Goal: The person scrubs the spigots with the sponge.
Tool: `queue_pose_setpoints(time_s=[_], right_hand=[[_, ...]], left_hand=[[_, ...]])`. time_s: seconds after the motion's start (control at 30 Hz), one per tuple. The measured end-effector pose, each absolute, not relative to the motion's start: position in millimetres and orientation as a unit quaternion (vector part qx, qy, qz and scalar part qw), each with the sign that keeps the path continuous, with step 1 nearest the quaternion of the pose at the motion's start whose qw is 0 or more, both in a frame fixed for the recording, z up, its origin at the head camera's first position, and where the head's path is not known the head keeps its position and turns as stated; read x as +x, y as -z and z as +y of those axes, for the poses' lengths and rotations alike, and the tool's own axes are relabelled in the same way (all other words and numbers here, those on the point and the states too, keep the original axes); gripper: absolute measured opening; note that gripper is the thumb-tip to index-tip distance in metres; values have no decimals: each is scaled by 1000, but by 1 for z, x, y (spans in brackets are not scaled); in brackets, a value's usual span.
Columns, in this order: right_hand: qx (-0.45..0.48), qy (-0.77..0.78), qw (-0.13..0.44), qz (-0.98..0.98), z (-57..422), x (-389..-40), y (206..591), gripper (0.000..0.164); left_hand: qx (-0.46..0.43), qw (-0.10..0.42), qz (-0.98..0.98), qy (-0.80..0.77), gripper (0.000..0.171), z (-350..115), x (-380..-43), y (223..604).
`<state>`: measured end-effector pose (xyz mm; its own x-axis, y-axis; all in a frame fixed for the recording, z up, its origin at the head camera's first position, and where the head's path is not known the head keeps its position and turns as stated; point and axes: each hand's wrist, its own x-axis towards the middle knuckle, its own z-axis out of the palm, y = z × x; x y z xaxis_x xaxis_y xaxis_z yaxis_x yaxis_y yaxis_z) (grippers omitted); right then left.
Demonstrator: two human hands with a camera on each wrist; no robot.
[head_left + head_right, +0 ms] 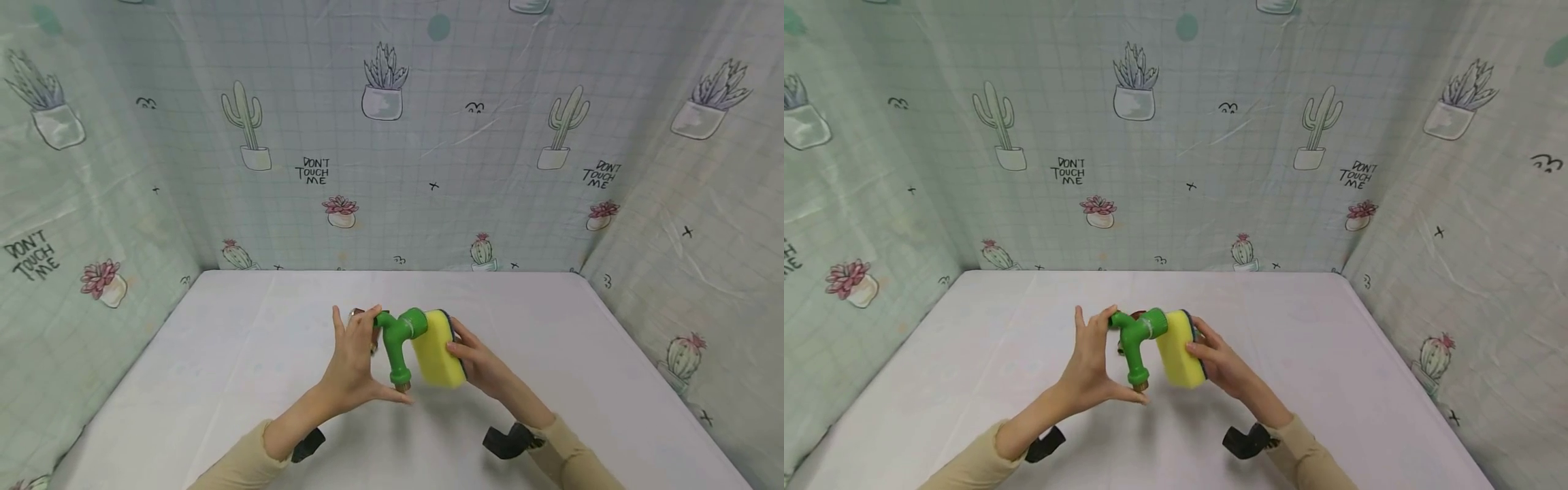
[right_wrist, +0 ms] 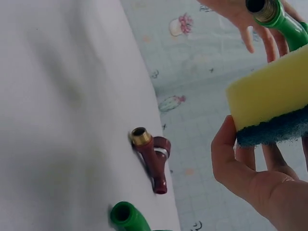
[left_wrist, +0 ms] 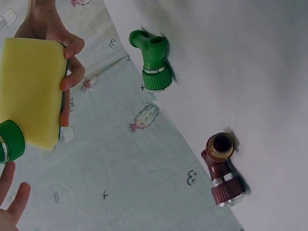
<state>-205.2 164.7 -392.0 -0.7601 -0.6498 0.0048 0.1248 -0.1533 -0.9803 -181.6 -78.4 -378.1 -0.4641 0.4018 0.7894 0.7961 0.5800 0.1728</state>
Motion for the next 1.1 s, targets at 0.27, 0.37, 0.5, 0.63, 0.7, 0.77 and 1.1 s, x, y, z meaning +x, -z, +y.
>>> queue_pose_setpoints(time_s=[0.27, 0.37, 0.5, 0.63, 0.7, 0.77, 1.1], right_hand=[[-167, 725, 244, 622, 163, -198, 387, 49], [-161, 723, 231, 631, 161, -196, 386, 43], [-169, 720, 219, 636, 161, -195, 388, 38], [-186, 719, 204, 638, 162, -196, 389, 37], [-201, 717, 192, 639, 163, -196, 389, 38], [-218, 708, 172, 650, 163, -197, 390, 40], [-247, 618, 45, 745, 157, -193, 389, 55]], left_hand=[[-359, 355, -831, 235, 110, -78, -182, 385], [-365, 385, -821, 211, 86, -78, -183, 386], [-378, 428, -797, 195, 60, -79, -186, 387], [-367, 464, -784, 190, 52, -79, -187, 385], [-356, 470, -789, 172, 50, -78, -186, 383], [-345, 463, -803, 144, 48, -77, -185, 382], [-336, 400, -843, 130, 43, -77, -185, 381]])
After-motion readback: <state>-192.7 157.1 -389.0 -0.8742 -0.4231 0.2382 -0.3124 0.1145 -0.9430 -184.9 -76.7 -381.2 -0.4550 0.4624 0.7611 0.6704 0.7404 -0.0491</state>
